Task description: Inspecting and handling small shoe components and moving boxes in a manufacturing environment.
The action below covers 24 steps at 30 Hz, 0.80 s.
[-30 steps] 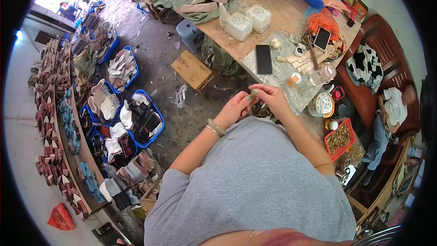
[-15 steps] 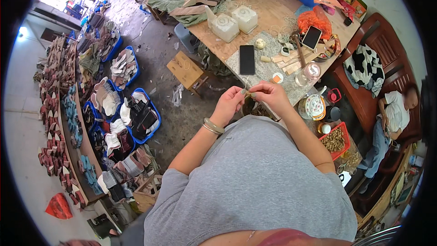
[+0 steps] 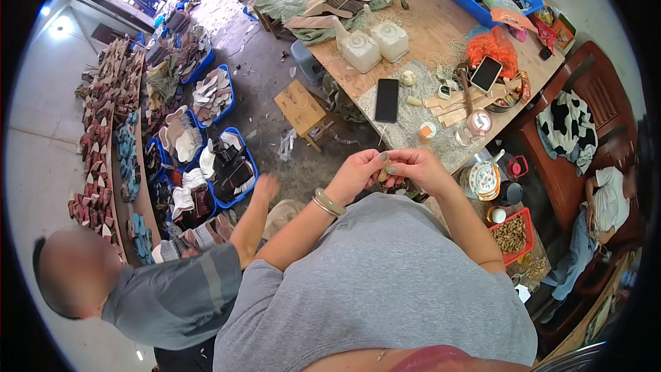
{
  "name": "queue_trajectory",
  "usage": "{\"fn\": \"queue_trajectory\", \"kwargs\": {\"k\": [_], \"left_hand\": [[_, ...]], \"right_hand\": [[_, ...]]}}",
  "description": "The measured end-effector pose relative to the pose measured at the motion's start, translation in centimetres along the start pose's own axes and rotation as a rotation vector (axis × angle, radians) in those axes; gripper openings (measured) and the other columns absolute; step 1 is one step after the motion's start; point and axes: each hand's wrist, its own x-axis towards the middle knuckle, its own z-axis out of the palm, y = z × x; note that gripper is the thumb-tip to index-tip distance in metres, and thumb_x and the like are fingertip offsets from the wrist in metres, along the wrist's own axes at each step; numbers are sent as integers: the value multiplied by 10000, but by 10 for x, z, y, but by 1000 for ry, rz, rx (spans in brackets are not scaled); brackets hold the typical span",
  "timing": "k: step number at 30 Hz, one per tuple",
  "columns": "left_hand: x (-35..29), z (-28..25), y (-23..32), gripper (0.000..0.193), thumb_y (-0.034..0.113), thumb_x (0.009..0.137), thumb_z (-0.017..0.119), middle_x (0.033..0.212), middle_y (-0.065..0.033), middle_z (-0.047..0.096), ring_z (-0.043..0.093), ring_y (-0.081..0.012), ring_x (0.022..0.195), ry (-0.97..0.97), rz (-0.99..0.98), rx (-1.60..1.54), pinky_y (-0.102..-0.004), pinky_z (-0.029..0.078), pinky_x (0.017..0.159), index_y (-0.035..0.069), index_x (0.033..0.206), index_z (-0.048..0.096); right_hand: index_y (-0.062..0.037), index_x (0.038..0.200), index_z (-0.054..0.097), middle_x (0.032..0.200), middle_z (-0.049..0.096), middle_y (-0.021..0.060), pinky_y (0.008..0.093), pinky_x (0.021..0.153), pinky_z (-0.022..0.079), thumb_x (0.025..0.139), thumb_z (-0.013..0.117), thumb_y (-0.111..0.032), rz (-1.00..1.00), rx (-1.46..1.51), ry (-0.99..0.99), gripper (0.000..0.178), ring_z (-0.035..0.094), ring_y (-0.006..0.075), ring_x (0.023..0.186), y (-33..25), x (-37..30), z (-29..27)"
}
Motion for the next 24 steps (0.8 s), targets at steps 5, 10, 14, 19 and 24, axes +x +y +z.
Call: {"fn": "queue_trajectory", "kwargs": {"k": [5,10,14,19,24], "left_hand": [[-16,5,2,325,405,968,404,698,55,470,381,-16,558,-39,50,18,-162,312,493,111,905,527],[-25,5,4,300,376,979,390,722,54,444,363,-19,581,-122,79,13,-163,306,504,105,965,517],[-24,3,2,306,385,976,392,706,54,430,355,-16,582,-171,78,69,-162,303,501,103,971,509],[-25,5,-17,317,401,976,378,700,54,428,359,-17,573,-175,225,174,-158,300,493,105,974,492],[-30,9,-19,318,405,976,373,692,52,431,362,-16,564,-136,296,170,-151,293,485,106,976,484]], "right_hand": [[-11,927,680,778,631,7,180,566,424,824,645,-120,-103,-29,220,154,544,58,619,9,-1,5],[-22,901,687,759,579,-15,182,548,396,816,648,-107,-242,-161,260,127,504,53,622,4,-5,18],[-18,897,684,772,554,-16,185,538,386,823,639,-108,-189,-51,228,124,496,51,623,1,-14,23],[3,876,671,754,540,-23,184,525,368,824,635,-105,-227,11,278,126,472,42,602,12,-21,30],[10,860,657,746,537,-28,179,499,337,819,638,-96,-255,77,347,115,443,32,574,17,-16,41]]}}
